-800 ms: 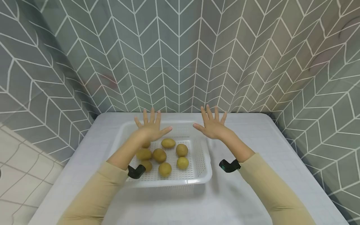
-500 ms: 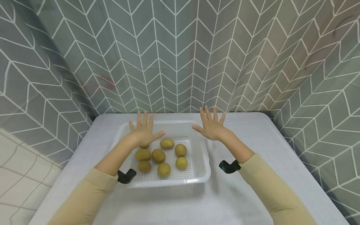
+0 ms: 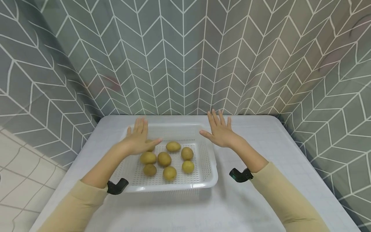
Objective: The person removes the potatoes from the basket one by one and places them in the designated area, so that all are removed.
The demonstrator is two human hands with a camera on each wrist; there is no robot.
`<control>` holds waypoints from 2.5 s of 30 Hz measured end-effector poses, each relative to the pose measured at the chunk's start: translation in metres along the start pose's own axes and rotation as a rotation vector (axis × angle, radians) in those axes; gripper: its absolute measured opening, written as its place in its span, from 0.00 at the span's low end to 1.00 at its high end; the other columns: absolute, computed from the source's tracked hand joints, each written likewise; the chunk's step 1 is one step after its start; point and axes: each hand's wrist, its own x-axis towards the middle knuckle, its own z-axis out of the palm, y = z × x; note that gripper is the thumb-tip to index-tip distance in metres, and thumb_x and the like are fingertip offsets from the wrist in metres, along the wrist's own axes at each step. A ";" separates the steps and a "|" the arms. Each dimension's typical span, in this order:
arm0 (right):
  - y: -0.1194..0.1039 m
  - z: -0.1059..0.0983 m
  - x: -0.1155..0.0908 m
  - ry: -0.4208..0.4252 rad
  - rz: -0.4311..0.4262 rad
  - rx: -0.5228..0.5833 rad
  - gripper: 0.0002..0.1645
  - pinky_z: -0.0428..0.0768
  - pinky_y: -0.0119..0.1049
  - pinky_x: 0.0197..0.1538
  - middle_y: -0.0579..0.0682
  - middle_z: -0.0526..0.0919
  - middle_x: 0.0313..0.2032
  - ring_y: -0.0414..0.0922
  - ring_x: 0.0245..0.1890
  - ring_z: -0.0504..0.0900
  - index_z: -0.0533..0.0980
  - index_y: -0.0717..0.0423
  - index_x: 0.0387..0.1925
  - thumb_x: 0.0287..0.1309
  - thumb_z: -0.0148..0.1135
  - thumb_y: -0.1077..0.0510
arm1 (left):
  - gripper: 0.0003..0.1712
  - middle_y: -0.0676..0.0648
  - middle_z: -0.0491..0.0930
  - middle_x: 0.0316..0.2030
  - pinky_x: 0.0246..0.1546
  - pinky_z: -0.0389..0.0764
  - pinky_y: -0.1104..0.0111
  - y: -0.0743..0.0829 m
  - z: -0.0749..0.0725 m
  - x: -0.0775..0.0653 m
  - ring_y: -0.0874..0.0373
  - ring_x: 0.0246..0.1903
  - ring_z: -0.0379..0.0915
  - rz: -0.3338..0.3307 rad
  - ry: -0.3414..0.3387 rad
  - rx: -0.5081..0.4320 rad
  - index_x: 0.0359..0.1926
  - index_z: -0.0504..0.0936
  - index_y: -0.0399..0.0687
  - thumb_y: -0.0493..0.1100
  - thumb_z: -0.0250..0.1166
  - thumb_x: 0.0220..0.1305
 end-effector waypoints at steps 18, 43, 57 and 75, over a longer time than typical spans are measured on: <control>-0.004 0.002 -0.010 0.027 -0.061 0.076 0.53 0.35 0.60 0.69 0.65 0.30 0.73 0.59 0.72 0.24 0.33 0.69 0.73 0.70 0.44 0.38 | 0.66 0.27 0.21 0.70 0.66 0.36 0.40 -0.022 -0.007 -0.051 0.36 0.70 0.15 0.069 0.034 -0.083 0.69 0.31 0.21 0.72 0.52 0.62; -0.016 0.003 -0.035 -0.001 -0.169 0.062 0.52 0.44 0.60 0.70 0.64 0.42 0.74 0.63 0.73 0.35 0.41 0.65 0.74 0.67 0.51 0.38 | 0.73 0.26 0.23 0.70 0.65 0.38 0.38 -0.080 0.046 -0.097 0.35 0.70 0.15 0.146 0.114 -0.288 0.69 0.33 0.20 0.57 0.75 0.48; -0.012 -0.012 -0.032 0.149 -0.300 0.172 0.43 0.70 0.51 0.61 0.51 0.69 0.64 0.51 0.64 0.67 0.64 0.52 0.67 0.54 0.69 0.43 | 0.78 0.31 0.20 0.71 0.66 0.36 0.41 -0.078 0.060 -0.115 0.40 0.71 0.14 0.162 0.175 -0.329 0.70 0.31 0.22 0.59 0.77 0.42; -0.012 -0.021 -0.010 0.177 -0.624 0.294 0.31 0.81 0.35 0.42 0.45 0.82 0.46 0.41 0.44 0.80 0.77 0.54 0.53 0.45 0.77 0.55 | 0.77 0.31 0.22 0.71 0.63 0.41 0.36 -0.074 0.063 -0.121 0.39 0.71 0.17 0.140 0.195 -0.358 0.70 0.33 0.23 0.58 0.78 0.41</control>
